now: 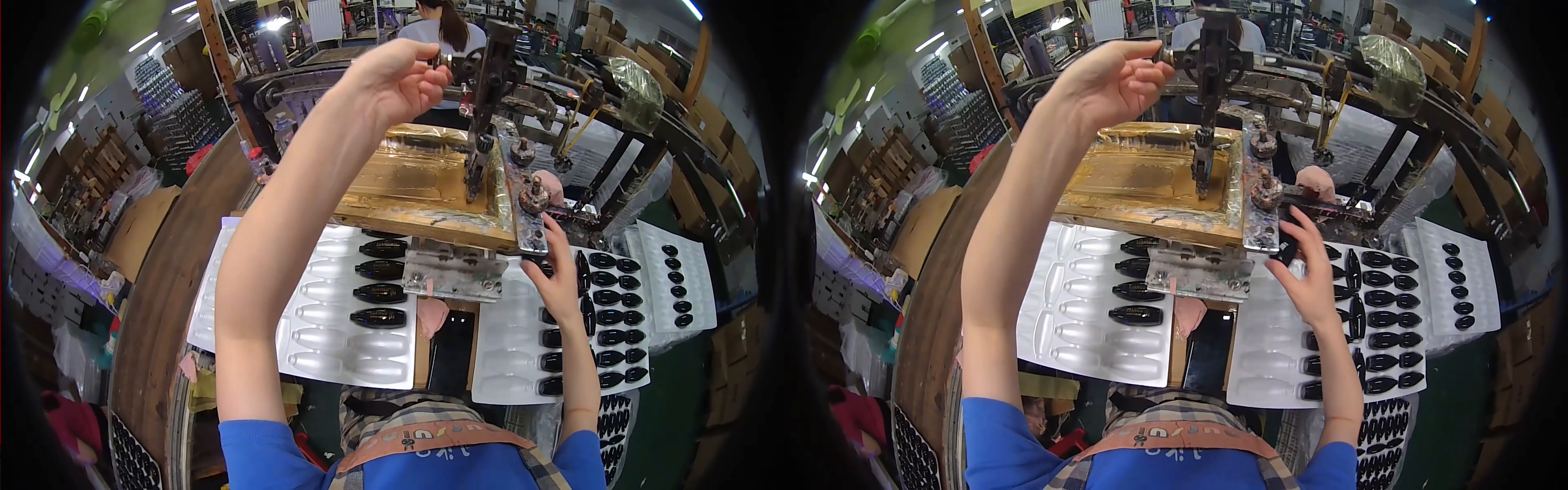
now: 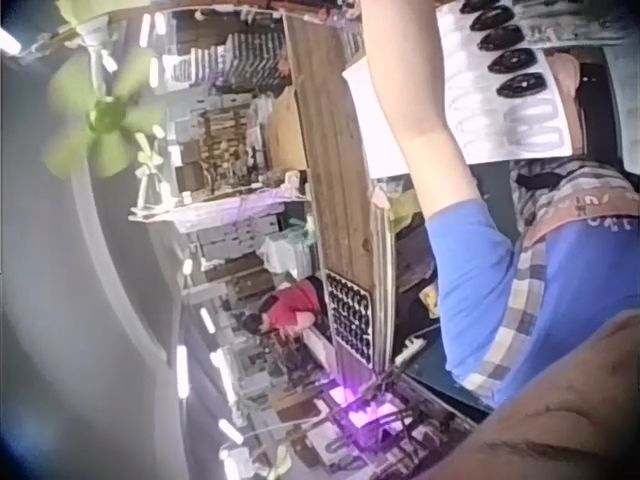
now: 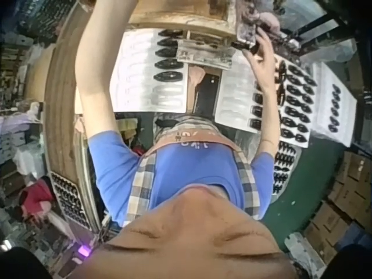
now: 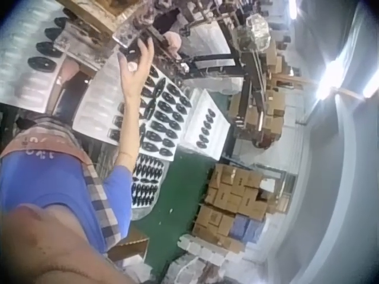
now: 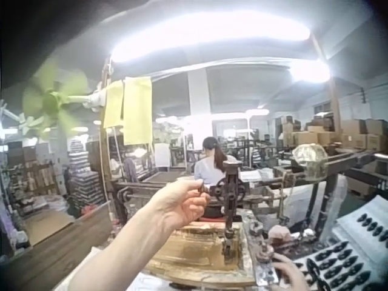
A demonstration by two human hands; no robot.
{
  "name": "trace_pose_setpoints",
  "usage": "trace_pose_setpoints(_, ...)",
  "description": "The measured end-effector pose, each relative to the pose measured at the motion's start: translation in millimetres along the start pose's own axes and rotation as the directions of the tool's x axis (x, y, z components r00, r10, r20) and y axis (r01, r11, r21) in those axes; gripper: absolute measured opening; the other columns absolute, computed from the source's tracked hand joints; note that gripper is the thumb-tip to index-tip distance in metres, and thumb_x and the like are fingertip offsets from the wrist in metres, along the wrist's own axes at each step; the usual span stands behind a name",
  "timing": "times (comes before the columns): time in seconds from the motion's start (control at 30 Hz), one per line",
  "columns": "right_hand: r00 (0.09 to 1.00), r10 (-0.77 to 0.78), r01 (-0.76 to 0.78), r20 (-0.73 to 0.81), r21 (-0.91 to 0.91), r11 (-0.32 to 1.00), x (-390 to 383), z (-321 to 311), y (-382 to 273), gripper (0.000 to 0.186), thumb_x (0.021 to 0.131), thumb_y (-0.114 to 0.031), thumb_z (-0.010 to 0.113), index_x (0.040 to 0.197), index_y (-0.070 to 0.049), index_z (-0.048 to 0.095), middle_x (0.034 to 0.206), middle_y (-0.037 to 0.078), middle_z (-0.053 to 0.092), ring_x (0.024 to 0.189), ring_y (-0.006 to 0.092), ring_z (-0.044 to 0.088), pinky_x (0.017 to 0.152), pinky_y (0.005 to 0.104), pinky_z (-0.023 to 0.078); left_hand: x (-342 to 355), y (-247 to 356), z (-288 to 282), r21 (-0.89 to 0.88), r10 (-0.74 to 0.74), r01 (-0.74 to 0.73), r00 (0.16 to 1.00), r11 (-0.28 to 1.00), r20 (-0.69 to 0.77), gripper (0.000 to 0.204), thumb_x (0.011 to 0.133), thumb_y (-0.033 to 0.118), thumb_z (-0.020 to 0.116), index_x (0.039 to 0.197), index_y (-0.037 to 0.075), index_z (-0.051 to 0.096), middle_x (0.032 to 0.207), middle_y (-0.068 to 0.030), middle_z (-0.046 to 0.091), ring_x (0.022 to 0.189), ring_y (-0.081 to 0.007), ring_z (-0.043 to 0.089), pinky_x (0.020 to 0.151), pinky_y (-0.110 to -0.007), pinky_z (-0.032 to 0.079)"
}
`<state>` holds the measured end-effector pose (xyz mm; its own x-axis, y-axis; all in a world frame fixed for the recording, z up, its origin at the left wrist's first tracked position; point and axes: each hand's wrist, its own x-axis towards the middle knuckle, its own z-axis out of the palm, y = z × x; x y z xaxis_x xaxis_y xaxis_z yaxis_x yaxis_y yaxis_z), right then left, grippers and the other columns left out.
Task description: Manually screen printing logos onto small black plastic objects using a manual printing machine.
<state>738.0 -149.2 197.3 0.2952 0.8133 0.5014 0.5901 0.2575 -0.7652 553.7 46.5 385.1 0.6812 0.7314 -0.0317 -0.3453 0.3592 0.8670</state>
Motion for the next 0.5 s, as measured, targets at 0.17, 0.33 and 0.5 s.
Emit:
trace_pose_setpoints(0.17,0.909,0.163,-0.105,0.384,-0.168,0.980,30,40,-5,0.056,0.074,-0.033,0.066,0.117,-0.003,0.047,0.112,0.015,0.053,0.104,0.0240,0.049,0.090,0.0295,0.036,-5,-9,-4,0.020,0.049,-0.049,0.999,0.999,0.005,0.020,0.086,0.015,0.048,0.089,-0.004,0.043,0.078,-0.0094,0.050,0.056,-0.0064,0.045,0.044,-0.016,0.039)
trace_pose_setpoints(0.33,0.855,0.235,-0.073,0.463,-0.341,0.937,32,63,-15,0.062,0.075,-0.053,0.054,0.115,-0.005,0.049,0.116,0.018,0.049,0.110,0.0313,0.045,0.090,0.0330,0.035,-45,-4,-11,0.123,0.201,-0.203,0.979,0.971,0.032,0.038,0.086,0.023,0.049,0.108,-0.007,0.041,0.084,-0.0085,0.053,0.060,-0.0076,0.047,0.045,-0.017,0.039)
trace_pose_setpoints(0.5,0.935,-0.012,0.089,0.354,-0.202,0.975,21,41,-2,0.043,0.081,-0.034,0.055,0.109,-0.003,0.051,0.110,0.019,0.052,0.105,0.0327,0.047,0.088,0.0356,0.036,-113,-28,-34,0.193,0.583,-0.591,0.806,0.783,0.101,0.034,0.086,0.015,0.046,0.116,-0.002,0.040,0.075,-0.0091,0.051,0.051,-0.0101,0.047,0.040,-0.020,0.036)
